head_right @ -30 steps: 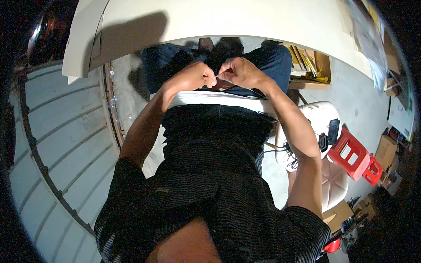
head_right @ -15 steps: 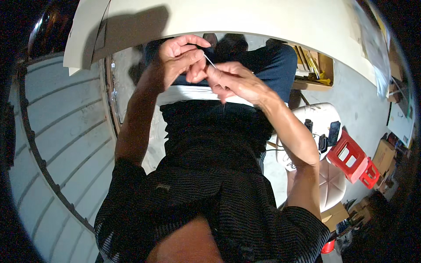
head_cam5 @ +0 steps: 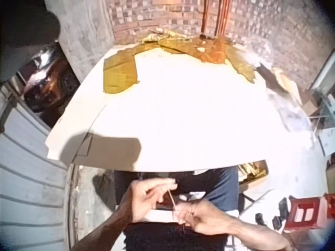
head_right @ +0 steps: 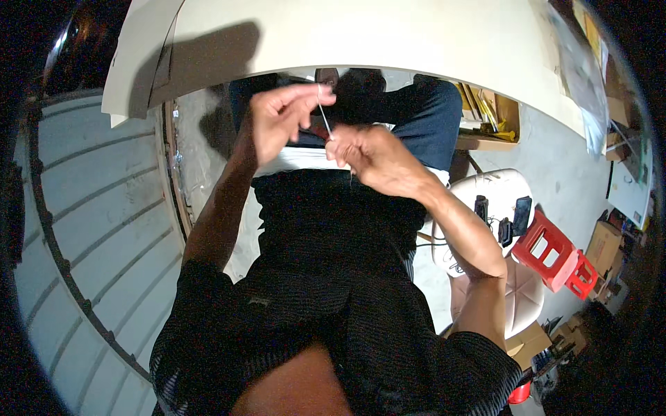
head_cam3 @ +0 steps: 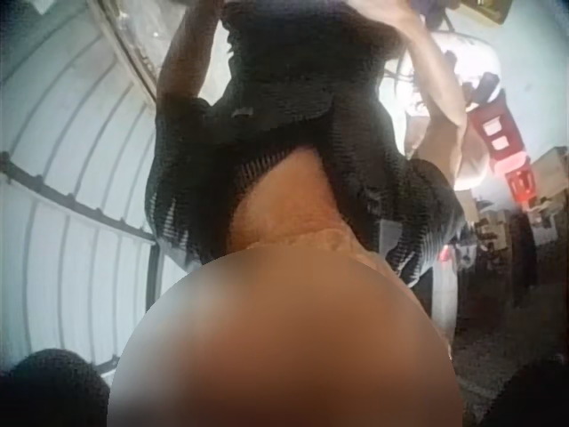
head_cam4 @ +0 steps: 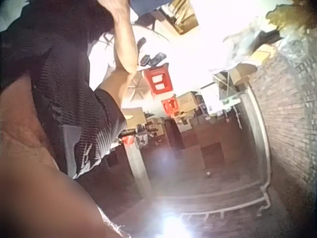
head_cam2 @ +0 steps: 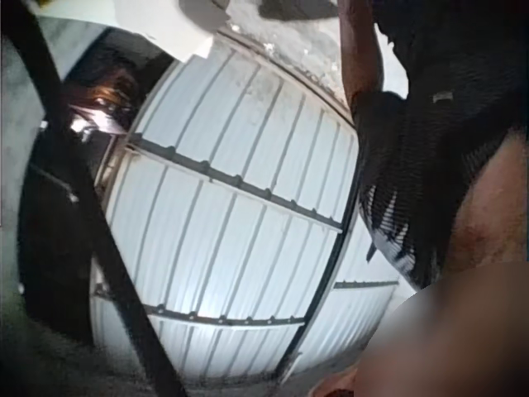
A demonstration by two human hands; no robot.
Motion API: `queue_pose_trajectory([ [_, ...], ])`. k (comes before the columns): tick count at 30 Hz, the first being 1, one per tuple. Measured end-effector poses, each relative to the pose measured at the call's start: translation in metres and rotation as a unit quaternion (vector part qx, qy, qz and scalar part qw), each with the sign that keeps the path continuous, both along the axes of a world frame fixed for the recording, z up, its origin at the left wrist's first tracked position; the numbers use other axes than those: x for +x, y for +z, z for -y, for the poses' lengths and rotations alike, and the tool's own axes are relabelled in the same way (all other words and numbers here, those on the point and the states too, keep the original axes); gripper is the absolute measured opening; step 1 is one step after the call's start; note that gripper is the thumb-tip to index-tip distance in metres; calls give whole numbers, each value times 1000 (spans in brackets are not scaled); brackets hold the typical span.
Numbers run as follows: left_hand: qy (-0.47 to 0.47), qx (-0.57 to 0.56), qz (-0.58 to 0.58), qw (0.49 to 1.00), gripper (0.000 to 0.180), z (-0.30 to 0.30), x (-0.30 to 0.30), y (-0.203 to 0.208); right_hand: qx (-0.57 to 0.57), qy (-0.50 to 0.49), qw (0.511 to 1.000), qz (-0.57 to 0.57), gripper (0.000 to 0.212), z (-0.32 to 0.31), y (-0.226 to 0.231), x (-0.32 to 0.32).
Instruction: Assembling and preparing gold-colored foil balloons by attaching small plastic components.
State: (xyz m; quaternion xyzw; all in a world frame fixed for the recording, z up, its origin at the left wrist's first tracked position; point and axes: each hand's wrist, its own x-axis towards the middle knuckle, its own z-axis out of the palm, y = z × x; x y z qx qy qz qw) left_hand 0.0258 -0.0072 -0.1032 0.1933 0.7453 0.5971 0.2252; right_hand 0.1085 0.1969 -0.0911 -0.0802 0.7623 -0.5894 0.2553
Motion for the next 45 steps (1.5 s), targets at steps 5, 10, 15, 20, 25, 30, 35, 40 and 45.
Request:
queue_pose_trajectory([
  [5,-184,23,103,977,23,4,13,29,-35,-47,998,-17,16,-26,5,-22],
  [10,-61,49,-99,992,35,-1,12,20,-68,17,997,-24,16,-4,17,4],
  [15,-236,73,131,960,26,1,17,40,-25,-104,993,-44,21,-39,20,-21],
  [20,-59,59,37,996,27,-4,11,34,-77,6,995,-67,15,-9,26,12],
  [25,-180,64,71,979,33,-4,17,52,-54,-99,993,-24,22,-32,37,-13],
  [30,-124,-6,-158,980,29,-7,11,13,-117,-46,991,-48,17,-22,42,0],
  [35,-107,109,85,985,26,-13,15,60,-122,-111,986,0,23,-21,30,-6],
  [40,-231,37,-115,965,31,-6,-1,30,-152,-104,981,-58,24,-40,38,-16],
  [45,-84,67,-28,994,31,-12,2,48,-54,44,990,-122,10,-24,5,-5],
])
